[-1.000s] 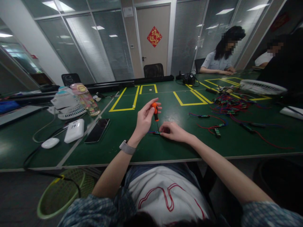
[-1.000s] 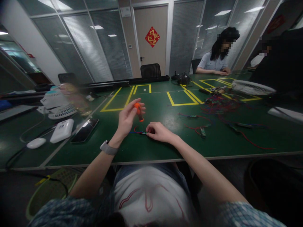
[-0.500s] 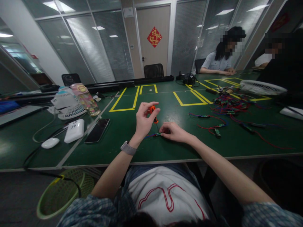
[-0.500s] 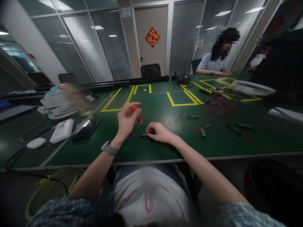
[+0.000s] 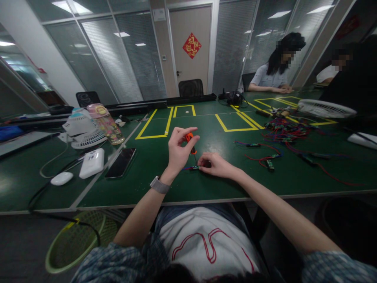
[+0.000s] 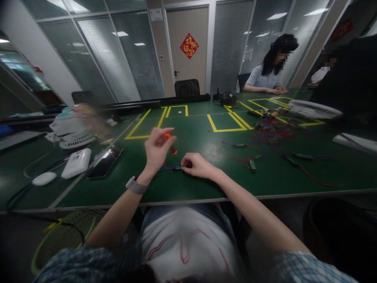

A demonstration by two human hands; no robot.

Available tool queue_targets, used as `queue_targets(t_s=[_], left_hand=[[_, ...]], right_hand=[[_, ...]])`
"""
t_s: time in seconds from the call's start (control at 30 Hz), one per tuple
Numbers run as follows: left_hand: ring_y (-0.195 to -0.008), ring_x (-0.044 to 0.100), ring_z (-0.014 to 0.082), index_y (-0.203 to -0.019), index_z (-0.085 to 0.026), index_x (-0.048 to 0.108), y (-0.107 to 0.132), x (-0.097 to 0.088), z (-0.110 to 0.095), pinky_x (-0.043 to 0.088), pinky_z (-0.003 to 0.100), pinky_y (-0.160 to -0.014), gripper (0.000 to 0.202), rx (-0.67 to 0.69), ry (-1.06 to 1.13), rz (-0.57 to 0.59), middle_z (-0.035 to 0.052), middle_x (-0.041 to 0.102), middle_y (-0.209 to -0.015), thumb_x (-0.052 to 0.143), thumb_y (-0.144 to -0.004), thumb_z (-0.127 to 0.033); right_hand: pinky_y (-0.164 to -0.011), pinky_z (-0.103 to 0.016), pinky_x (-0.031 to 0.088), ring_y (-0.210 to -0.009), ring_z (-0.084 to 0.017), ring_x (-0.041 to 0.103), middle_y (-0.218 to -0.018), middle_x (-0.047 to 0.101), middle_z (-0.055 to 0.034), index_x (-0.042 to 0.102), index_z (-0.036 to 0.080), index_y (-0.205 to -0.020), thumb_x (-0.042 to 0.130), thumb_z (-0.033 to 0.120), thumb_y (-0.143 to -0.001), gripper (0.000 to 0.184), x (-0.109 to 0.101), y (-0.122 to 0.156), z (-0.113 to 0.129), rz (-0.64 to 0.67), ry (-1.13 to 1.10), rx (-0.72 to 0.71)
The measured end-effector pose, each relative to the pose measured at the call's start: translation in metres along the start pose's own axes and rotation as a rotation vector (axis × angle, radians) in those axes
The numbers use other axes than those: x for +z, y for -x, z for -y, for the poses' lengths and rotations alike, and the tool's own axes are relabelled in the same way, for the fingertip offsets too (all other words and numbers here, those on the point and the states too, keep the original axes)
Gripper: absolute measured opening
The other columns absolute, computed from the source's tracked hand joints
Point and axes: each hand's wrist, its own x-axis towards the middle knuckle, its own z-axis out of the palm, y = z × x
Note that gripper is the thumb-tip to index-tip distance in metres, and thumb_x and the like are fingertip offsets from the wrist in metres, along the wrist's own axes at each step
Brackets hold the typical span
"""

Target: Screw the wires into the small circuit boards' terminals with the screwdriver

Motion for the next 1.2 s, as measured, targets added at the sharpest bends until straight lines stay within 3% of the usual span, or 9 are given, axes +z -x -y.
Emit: queue_targets(t_s=[0.1, 0.23, 0.5, 0.8, 1.07, 1.2], left_hand=[[-0.071, 0.056, 0.0094, -0.114, -0.026, 0.070, 0.0003, -0.0014, 0.0012, 0.050, 0.021, -0.061, 0.024, -0.044, 0.054, 0.063, 0.0016, 0.056, -0.088, 0.056, -0.095, -0.029], [-0.089, 0.062, 0.0130, -0.126, -0.026, 0.063, 0.0019, -0.0023, 0.0043, 0.056, 0.026, -0.075, 0.034, -0.058, 0.125, 0.111, 0.0053, 0.062, -0.107, 0.042, -0.099, -0.026], [-0.076, 0.061, 0.0104, -0.127, -0.024, 0.061, 0.0025, -0.0009, -0.0024, 0.055, 0.022, -0.065, 0.033, -0.059, 0.143, 0.159, 0.0052, 0.062, -0.101, 0.045, -0.099, -0.028], [-0.082, 0.053, 0.0112, -0.115, -0.025, 0.067, 0.0031, 0.0003, -0.0003, 0.050, 0.020, -0.068, 0.026, -0.007, 0.053, 0.098, 0.0024, 0.050, -0.093, 0.061, -0.090, -0.020], [-0.087, 0.061, 0.0135, -0.118, -0.022, 0.065, 0.0029, -0.0016, -0.0024, 0.053, 0.025, -0.073, 0.027, -0.037, 0.095, 0.141, 0.0068, 0.060, -0.108, 0.049, -0.096, -0.025], [-0.085, 0.063, 0.0124, -0.120, -0.021, 0.063, 0.0032, -0.0004, -0.0021, 0.053, 0.025, -0.077, 0.027, -0.060, 0.121, 0.144, 0.0060, 0.064, -0.103, 0.051, -0.096, -0.025]], right_hand=[[-0.061, -0.023, 0.045, -0.064, -0.013, 0.058, -0.075, 0.063, -0.0021, 0.066, 0.015, -0.080, 0.065, 0.010, -0.076, 0.006, 0.0009, 0.0001, 0.0008, -0.004, -0.007, -0.001], [-0.060, -0.023, 0.045, -0.063, -0.012, 0.057, -0.074, 0.063, -0.0016, 0.066, 0.014, -0.080, 0.065, 0.011, -0.076, 0.006, 0.0020, 0.0002, 0.0006, -0.006, -0.018, -0.009], [-0.060, -0.023, 0.045, -0.063, -0.012, 0.057, -0.072, 0.063, -0.0014, 0.066, 0.014, -0.079, 0.065, 0.011, -0.075, 0.005, 0.0021, -0.0001, 0.0009, -0.011, -0.029, 0.003], [-0.058, -0.022, 0.043, -0.060, -0.011, 0.056, -0.068, 0.062, 0.0004, 0.066, 0.014, -0.077, 0.067, 0.010, -0.072, 0.006, 0.0030, -0.0022, 0.0015, -0.010, -0.043, 0.057], [-0.056, -0.022, 0.041, -0.059, -0.011, 0.054, -0.067, 0.060, 0.0010, 0.066, 0.014, -0.076, 0.067, 0.010, -0.073, 0.006, 0.0022, -0.0012, 0.0016, -0.005, -0.044, 0.056], [-0.057, -0.022, 0.041, -0.060, -0.011, 0.054, -0.068, 0.060, 0.0008, 0.065, 0.014, -0.077, 0.067, 0.010, -0.073, 0.006, 0.0020, -0.0011, 0.0018, -0.002, -0.043, 0.053]])
